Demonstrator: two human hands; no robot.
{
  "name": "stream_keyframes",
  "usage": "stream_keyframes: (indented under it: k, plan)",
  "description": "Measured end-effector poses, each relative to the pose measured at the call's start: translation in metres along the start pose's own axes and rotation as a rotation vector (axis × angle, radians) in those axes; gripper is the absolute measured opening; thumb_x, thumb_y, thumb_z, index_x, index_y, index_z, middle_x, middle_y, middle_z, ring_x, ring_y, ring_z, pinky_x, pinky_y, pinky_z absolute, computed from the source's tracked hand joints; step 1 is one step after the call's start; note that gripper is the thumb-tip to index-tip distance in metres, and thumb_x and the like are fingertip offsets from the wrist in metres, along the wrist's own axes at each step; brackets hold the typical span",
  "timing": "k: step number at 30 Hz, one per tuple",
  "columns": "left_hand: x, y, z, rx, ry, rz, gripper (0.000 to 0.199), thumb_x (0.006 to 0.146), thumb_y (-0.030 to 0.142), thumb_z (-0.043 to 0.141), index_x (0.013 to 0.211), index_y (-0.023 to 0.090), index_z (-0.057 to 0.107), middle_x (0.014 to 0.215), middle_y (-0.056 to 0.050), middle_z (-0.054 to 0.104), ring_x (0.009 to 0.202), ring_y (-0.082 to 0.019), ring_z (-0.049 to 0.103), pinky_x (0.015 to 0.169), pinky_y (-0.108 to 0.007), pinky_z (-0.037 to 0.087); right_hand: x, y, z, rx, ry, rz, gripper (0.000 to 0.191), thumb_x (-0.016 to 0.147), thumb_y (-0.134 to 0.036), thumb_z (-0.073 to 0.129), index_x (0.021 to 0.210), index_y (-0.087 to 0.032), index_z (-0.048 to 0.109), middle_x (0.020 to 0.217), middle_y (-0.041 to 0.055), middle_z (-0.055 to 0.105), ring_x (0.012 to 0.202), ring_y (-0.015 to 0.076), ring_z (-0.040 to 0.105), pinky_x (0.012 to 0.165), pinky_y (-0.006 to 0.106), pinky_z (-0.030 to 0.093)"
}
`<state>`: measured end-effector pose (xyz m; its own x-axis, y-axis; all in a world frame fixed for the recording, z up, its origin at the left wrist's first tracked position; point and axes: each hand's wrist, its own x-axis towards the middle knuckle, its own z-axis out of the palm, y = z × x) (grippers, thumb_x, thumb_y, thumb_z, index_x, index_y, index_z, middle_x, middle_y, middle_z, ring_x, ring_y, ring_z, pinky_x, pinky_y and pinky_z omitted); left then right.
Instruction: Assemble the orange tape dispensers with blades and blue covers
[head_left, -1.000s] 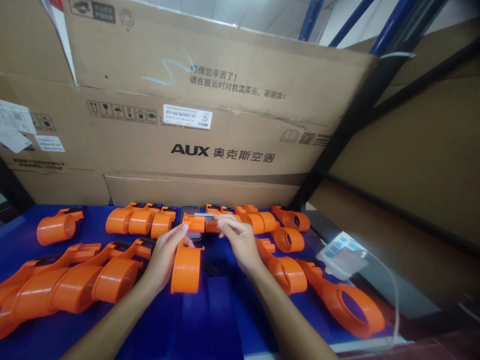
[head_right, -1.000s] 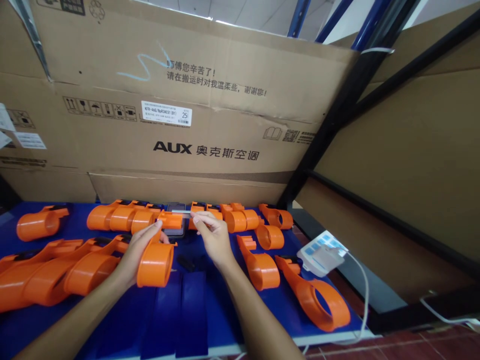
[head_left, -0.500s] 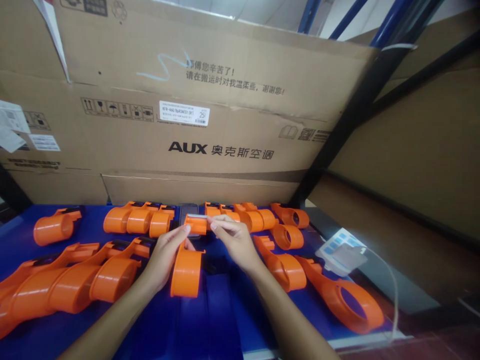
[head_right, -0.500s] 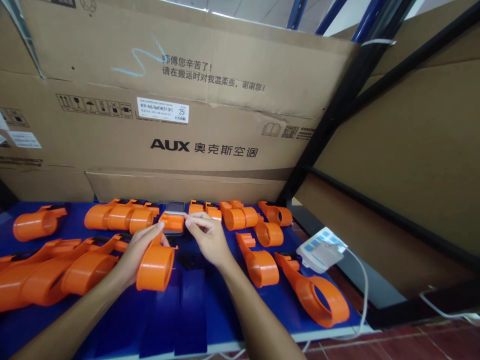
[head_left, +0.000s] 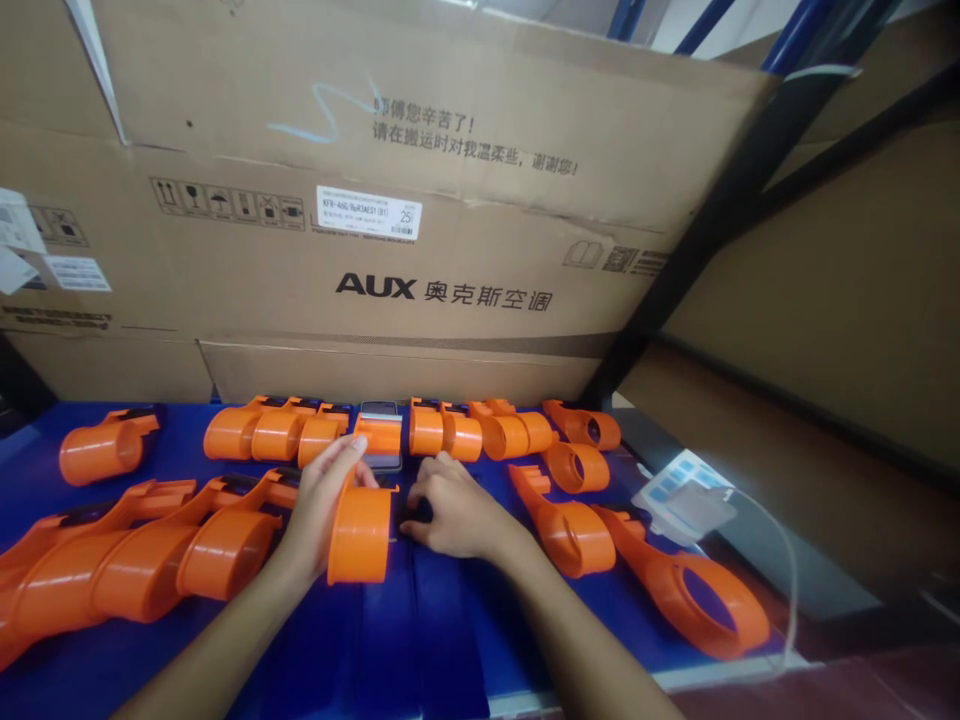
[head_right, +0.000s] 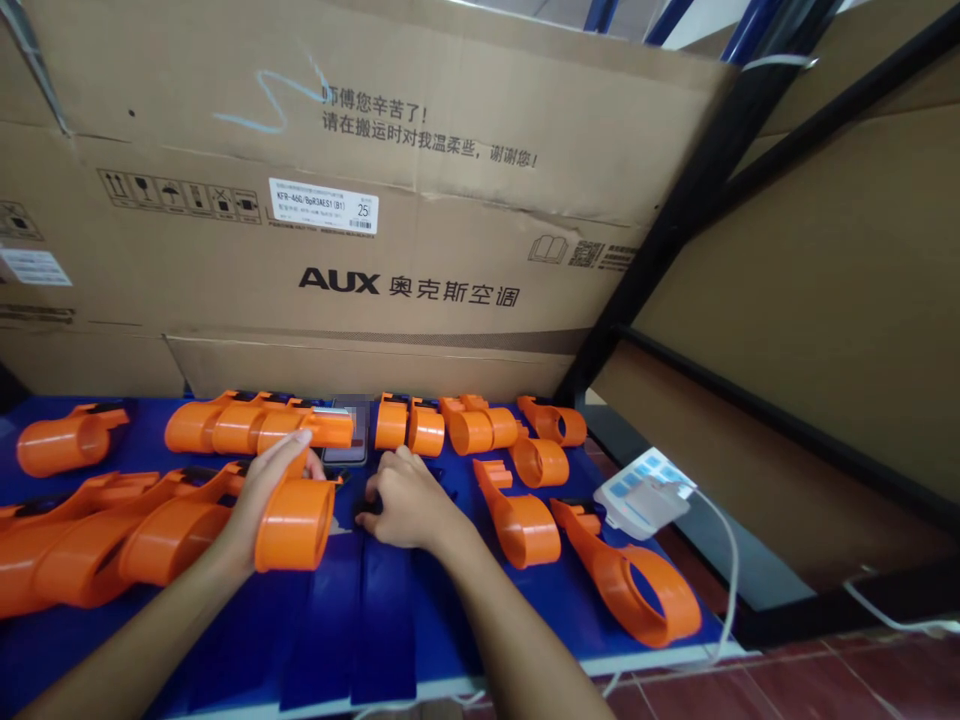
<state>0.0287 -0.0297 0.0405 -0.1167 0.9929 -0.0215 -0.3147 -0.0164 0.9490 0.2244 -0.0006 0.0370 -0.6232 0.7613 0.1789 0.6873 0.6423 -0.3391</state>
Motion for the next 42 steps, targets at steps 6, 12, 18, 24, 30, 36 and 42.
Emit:
stream_keyframes:
  k: [6, 12, 18, 24, 30, 36, 42]
  plan:
    - [0.002, -0.003, 0.000, -0.019, 0.030, -0.005, 0.042, 0.079, 0.058, 0.073, 0.077, 0.018, 0.061, 0.058, 0.002, 0.059, 0.048, -0.010, 0.048, 0.048, -0.020, 0.038, 0.004, -0.004, -0.008, 0.142, 0.127, 0.046, 0.012, 0.093, -0.032, 0.065, 0.093, -0.020, 0.067, 0.074, -0.0001, 0.061, 0.069, 0.0155, 0.055, 0.064, 0.027, 0.040]
    - [0.006, -0.017, -0.001, 0.060, -0.008, 0.065, 0.034, 0.081, 0.051, 0.072, 0.086, 0.019, 0.063, 0.067, 0.002, 0.065, 0.053, -0.010, 0.049, 0.053, -0.021, 0.039, 0.002, -0.005, -0.014, 0.313, 0.519, 0.036, 0.023, 0.102, -0.037, 0.053, 0.117, -0.021, 0.061, 0.072, -0.0011, 0.061, 0.061, 0.0152, 0.056, 0.058, 0.026, 0.044]
    - [0.002, -0.024, 0.003, 0.145, -0.095, 0.110, 0.027, 0.085, 0.040, 0.067, 0.101, 0.019, 0.062, 0.072, 0.000, 0.067, 0.061, -0.013, 0.053, 0.059, -0.023, 0.041, 0.001, -0.004, -0.011, 0.191, 0.579, -0.171, 0.025, 0.099, -0.024, 0.058, 0.123, -0.022, 0.064, 0.110, 0.0099, 0.071, 0.102, 0.0232, 0.067, 0.089, 0.037, 0.055]
    - [0.001, -0.028, 0.001, 0.184, -0.141, 0.119, 0.028, 0.088, 0.039, 0.064, 0.108, 0.019, 0.061, 0.074, 0.000, 0.066, 0.060, -0.013, 0.053, 0.060, -0.025, 0.041, 0.002, -0.003, -0.007, 0.181, 0.616, -0.161, 0.026, 0.098, -0.023, 0.061, 0.123, -0.023, 0.064, 0.108, 0.0082, 0.074, 0.098, 0.0222, 0.069, 0.089, 0.037, 0.057]
    - [0.000, -0.026, 0.001, 0.186, -0.144, 0.117, 0.028, 0.088, 0.040, 0.063, 0.107, 0.019, 0.061, 0.073, 0.000, 0.067, 0.060, -0.014, 0.054, 0.061, -0.026, 0.042, 0.003, -0.003, -0.006, 0.156, 0.605, -0.179, 0.027, 0.098, -0.023, 0.060, 0.124, -0.022, 0.064, 0.103, 0.0084, 0.074, 0.096, 0.0225, 0.070, 0.088, 0.038, 0.058]
    - [-0.002, -0.025, 0.004, 0.166, -0.147, 0.092, 0.027, 0.086, 0.036, 0.065, 0.107, 0.019, 0.062, 0.071, 0.001, 0.066, 0.059, -0.013, 0.055, 0.059, -0.024, 0.041, 0.003, -0.006, -0.004, 0.161, 0.588, -0.184, 0.025, 0.098, -0.025, 0.059, 0.122, -0.021, 0.065, 0.099, 0.0087, 0.073, 0.091, 0.0223, 0.070, 0.086, 0.038, 0.057]
    - [0.000, -0.021, 0.004, 0.003, -0.099, -0.019, 0.018, 0.080, 0.032, 0.067, 0.090, 0.017, 0.064, 0.070, -0.001, 0.068, 0.055, -0.012, 0.053, 0.057, -0.022, 0.042, 0.002, -0.005, -0.010, 0.331, 0.581, -0.098, 0.029, 0.101, -0.030, 0.053, 0.128, -0.022, 0.060, 0.094, 0.0055, 0.072, 0.075, 0.0172, 0.067, 0.071, 0.029, 0.055]
